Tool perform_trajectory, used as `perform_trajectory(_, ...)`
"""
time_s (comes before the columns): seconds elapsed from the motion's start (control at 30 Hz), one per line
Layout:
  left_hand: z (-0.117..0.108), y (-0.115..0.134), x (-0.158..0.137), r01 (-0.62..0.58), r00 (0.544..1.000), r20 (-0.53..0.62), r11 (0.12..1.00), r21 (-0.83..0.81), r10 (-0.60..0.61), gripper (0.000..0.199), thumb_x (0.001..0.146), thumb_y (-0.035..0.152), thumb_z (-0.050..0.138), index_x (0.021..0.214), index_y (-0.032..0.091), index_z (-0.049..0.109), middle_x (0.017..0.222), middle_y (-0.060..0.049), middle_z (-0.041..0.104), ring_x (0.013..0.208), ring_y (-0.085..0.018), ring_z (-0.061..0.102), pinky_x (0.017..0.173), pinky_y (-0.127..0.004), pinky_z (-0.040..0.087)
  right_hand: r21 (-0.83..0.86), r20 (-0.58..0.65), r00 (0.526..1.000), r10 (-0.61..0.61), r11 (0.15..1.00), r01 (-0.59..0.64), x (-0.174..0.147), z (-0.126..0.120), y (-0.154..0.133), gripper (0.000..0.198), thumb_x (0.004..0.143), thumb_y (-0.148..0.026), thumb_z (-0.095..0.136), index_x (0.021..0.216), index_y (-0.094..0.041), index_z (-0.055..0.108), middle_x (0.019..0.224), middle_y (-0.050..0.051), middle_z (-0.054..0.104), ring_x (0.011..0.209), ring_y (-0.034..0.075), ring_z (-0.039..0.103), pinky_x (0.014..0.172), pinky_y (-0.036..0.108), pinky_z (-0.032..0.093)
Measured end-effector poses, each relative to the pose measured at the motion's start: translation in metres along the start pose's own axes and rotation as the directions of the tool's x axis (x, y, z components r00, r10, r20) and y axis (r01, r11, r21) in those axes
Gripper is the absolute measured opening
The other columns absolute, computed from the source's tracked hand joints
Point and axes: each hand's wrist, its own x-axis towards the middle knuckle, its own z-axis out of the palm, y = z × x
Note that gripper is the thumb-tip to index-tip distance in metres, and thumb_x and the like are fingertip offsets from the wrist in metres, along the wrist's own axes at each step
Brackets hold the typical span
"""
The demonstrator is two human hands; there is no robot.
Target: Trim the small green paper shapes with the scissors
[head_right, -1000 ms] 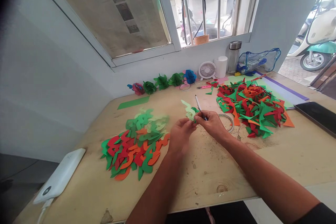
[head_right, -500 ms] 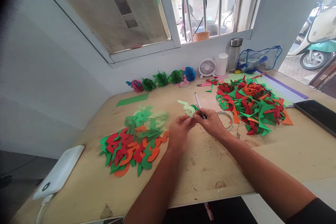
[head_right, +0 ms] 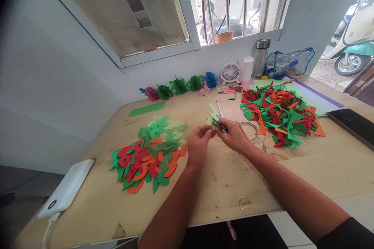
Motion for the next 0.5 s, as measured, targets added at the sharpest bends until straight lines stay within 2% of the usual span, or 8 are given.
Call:
perform_trajectory(0.23,-0.004,-0.01,0.003,-0.062,0.997,0.051,0.994,0.085,0.058,0.014,0.065,0.023,0.07,0.077,0.015,0.072,0.072,-0.004,0.07,0.067,-0.014,0.064,0.069,-0.027,0.052,-0.071,0.001,1.0,-0.032,0.997,0.031,0.0,0.0,0.004,0.022,0.08,-0.028,0.049,0.061,-0.02,0.041,0.054,-0.004,0.041,0.053,0.01,0.033,0.05,0.023,0.026)
perform_trajectory(0.5,-0.006,-0.014,0.004,-0.078,0.995,0.065,0.989,0.123,0.071,0.015,0.066,0.022,0.068,0.08,0.016,0.072,0.075,-0.005,0.071,0.069,-0.015,0.065,0.072,-0.029,0.053,-0.104,-0.007,1.0,-0.03,0.994,0.029,0.0,0.0,0.004,0.025,0.08,-0.027,0.05,0.059,-0.02,0.036,0.053,-0.004,0.038,0.052,0.01,0.031,0.049,0.023,0.023)
